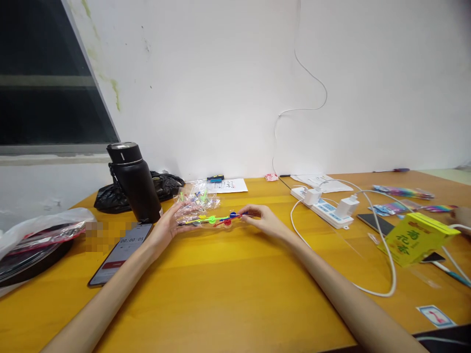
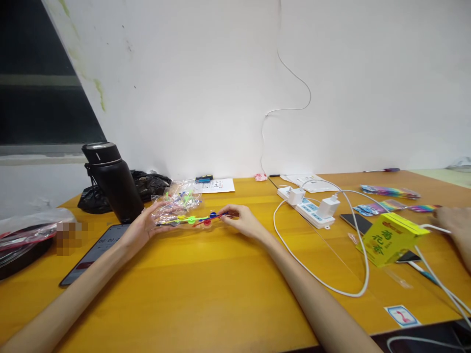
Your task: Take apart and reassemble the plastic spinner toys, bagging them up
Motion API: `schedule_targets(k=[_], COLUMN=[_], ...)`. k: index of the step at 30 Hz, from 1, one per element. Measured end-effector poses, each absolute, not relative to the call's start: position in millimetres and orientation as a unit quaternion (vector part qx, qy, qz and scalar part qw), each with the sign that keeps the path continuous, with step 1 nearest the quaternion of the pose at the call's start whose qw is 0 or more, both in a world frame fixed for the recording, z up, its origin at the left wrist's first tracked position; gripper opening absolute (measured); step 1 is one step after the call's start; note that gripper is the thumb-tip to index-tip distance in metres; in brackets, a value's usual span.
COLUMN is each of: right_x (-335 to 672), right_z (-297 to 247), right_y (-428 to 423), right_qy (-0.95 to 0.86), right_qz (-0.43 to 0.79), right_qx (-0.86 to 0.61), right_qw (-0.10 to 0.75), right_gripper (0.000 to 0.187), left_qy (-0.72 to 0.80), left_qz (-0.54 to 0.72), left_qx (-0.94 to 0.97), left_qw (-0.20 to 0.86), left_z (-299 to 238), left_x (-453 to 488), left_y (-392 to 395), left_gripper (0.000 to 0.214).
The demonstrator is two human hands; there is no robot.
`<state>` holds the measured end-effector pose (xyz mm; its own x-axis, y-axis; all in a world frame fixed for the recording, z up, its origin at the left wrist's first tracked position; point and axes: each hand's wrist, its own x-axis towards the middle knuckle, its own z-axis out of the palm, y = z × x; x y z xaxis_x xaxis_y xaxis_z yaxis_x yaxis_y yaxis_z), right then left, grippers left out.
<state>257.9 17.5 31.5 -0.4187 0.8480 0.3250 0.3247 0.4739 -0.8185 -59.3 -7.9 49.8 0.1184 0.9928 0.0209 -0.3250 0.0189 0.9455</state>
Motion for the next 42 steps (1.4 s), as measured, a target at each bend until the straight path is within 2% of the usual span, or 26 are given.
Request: schedule_targets(k=[8,13,19,25,31,42], right_x=[271,268,249,226,224,220], right_z=[20,21,39,49,45,43], right_y=[29,24,6,-17,-20,-24], right_qy=[-0.754,-0.778,-0.800,-0.830,-0.835,-0.845], right_qz=[0.321,0.306,0.191,0.254,0.255,0.309], right_qx=[-0.450,-0.443,-0.395,-0.310,-0.307,-0.312], right_qw=[0.355,0.324,0.410,0.389,0.379,0.306], right_gripper=[0.019,0.019,0.023,0.026,0.034,0.037], left_qy=[0.390,0.371,0.350,0.334,0.329,0.278], left_qz=[0.554,0.574,0.555,0.541,0.525,0.456], left_qx=[0.436,0.424,0.423,0.410,0.421,0.441], left_qw=[0.592,0.594,0.625,0.654,0.663,0.721], left_z=[55,58,56,52,52,47], left_x=[-64,-62,-57,-51,-46,-37], left_y=[-8,-10,-14,-17,-21,-28], left_gripper=[0.033,0.029,0.030,0.030,0.034,0.040])
